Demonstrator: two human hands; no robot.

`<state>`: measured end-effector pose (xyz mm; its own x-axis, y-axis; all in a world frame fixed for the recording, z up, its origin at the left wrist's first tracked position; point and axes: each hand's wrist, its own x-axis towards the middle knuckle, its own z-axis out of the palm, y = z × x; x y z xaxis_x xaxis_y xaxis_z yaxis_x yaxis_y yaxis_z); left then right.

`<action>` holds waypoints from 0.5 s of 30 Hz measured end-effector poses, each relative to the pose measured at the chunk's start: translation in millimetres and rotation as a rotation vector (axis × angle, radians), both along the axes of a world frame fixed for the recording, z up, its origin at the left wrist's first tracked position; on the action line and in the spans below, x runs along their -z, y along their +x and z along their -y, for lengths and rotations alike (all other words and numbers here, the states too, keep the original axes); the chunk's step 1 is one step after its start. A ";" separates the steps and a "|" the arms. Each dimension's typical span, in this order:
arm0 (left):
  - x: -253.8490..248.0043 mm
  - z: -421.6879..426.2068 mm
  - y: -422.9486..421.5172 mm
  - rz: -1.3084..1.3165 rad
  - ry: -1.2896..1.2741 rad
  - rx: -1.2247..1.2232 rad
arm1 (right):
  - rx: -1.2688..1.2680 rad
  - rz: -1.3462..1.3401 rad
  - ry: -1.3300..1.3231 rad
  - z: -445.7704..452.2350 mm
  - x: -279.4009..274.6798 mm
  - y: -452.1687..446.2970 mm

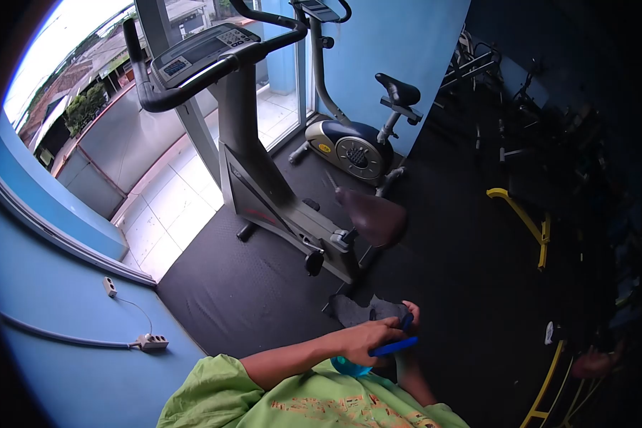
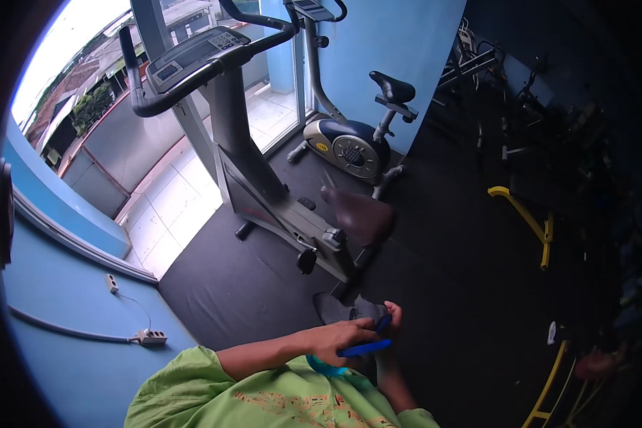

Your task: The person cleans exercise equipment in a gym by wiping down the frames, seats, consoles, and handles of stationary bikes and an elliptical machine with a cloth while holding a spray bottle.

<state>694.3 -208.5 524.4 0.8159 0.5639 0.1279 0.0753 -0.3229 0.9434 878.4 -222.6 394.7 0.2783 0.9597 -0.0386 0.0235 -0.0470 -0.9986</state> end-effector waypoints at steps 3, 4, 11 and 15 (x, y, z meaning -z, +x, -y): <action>11.9 -38.6 94.0 -0.063 0.012 0.076 | -0.046 0.005 -0.015 -20.0 14.7 61.9; 18.3 -52.5 126.4 -0.062 0.028 0.161 | -0.061 0.011 -0.022 -27.8 14.2 85.5; 21.4 -121.8 286.9 -0.093 0.054 0.423 | -0.101 0.029 -0.041 -99.5 -3.1 215.2; 7.8 -173.4 307.9 -0.081 -0.020 0.474 | -0.113 -0.012 -0.017 -156.6 -7.7 250.3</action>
